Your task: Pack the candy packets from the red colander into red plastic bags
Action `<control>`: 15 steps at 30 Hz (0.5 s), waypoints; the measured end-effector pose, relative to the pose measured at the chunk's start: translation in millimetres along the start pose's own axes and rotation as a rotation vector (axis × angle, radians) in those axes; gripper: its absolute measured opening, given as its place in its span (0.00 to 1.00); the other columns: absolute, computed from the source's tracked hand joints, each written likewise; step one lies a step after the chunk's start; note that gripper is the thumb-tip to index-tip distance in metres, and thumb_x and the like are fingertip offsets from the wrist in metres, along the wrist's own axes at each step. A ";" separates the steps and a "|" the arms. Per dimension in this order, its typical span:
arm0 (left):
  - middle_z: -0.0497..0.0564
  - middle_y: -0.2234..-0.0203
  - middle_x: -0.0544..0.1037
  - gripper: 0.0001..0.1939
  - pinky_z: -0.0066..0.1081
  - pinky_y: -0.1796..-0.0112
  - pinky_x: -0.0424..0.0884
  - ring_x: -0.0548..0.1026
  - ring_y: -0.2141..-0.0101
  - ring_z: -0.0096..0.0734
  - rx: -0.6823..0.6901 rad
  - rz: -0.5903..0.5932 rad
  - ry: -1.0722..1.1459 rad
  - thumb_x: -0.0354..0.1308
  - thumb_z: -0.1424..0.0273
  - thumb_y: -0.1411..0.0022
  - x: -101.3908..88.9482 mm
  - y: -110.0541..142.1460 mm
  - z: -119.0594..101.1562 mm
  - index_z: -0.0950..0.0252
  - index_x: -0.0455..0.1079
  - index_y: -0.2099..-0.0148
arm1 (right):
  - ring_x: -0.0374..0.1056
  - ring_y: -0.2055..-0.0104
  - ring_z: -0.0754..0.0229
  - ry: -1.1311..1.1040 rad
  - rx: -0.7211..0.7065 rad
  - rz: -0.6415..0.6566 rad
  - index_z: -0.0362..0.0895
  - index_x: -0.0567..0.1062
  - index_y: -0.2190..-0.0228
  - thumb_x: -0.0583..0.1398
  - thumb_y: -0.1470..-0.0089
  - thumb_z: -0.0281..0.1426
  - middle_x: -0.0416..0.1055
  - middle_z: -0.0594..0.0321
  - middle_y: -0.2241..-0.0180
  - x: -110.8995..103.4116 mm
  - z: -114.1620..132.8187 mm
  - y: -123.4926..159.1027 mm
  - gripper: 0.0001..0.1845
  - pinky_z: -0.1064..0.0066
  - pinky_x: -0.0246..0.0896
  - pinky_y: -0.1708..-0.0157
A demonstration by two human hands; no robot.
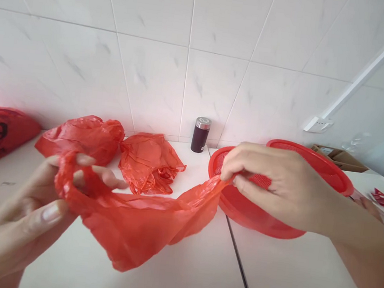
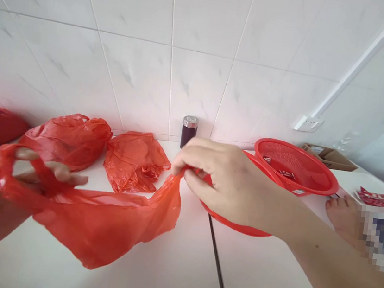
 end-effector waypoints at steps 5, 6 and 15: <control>0.46 0.73 0.73 0.33 0.33 0.70 0.75 0.74 0.71 0.35 -0.119 0.572 0.000 0.64 0.68 0.47 90.9 6.1 -11.1 0.55 0.62 0.39 | 0.70 0.60 0.65 -0.327 -0.102 0.002 0.48 0.73 0.65 0.53 0.45 0.18 0.73 0.71 0.62 28.3 48.2 -44.7 0.15 0.72 0.67 0.59; 0.46 0.72 0.73 0.28 0.32 0.70 0.74 0.74 0.70 0.35 -0.162 0.589 -0.040 0.66 0.71 0.50 98.7 4.5 -8.6 0.58 0.68 0.45 | 0.69 0.59 0.66 -0.372 -0.152 0.031 0.47 0.72 0.65 0.52 0.44 0.18 0.73 0.71 0.62 39.2 60.1 -52.9 0.14 0.73 0.67 0.58; 0.44 0.78 0.67 0.14 0.24 0.80 0.66 0.67 0.78 0.26 -0.411 0.238 -0.029 0.60 0.54 0.43 73.6 -30.3 37.6 0.59 0.73 0.66 | 0.69 0.56 0.61 -0.729 0.055 -0.180 0.49 0.69 0.56 0.57 0.39 0.34 0.71 0.64 0.60 101.2 0.6 -66.3 0.09 0.65 0.67 0.56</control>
Point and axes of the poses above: each hand's wrist, its own y-axis away from the middle knuckle, its own x-axis out of the palm, z = x × y, the point moved 10 cm from there along -y, towards the middle knuckle
